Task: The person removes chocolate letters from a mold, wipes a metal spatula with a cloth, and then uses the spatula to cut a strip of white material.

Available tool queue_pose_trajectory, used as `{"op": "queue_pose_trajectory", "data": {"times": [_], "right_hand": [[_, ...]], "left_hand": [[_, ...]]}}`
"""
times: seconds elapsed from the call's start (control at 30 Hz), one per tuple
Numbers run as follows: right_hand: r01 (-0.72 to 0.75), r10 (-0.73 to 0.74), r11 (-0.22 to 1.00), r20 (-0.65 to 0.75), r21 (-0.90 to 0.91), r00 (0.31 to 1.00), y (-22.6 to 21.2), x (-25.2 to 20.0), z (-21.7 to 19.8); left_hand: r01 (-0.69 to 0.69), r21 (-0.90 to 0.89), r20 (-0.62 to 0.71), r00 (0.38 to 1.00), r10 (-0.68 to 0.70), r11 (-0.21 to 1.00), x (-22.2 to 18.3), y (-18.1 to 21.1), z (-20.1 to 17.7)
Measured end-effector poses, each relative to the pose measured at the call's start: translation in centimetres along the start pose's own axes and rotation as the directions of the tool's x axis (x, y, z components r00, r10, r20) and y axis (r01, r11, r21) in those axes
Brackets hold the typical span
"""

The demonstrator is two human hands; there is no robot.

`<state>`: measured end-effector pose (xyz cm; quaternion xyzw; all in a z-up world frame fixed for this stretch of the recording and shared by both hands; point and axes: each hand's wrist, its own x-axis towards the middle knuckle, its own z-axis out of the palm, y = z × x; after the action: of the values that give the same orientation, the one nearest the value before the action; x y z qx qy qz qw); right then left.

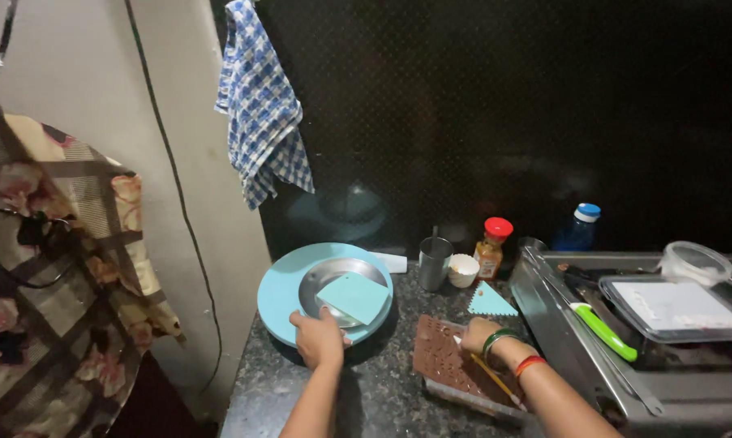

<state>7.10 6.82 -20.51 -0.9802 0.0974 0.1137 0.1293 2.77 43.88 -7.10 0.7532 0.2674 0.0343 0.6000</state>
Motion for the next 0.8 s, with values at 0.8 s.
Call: {"op": "queue_pose_trajectory", "data": {"times": [0.8], "right_hand": [[-0.26, 0.35, 0.633, 0.031, 0.729, 0.936, 5.2, -13.7, -6.7]], "left_hand": [[-0.576, 0.328, 0.47, 0.787, 0.4, 0.749, -9.1, -3.4, 9.7]]}}
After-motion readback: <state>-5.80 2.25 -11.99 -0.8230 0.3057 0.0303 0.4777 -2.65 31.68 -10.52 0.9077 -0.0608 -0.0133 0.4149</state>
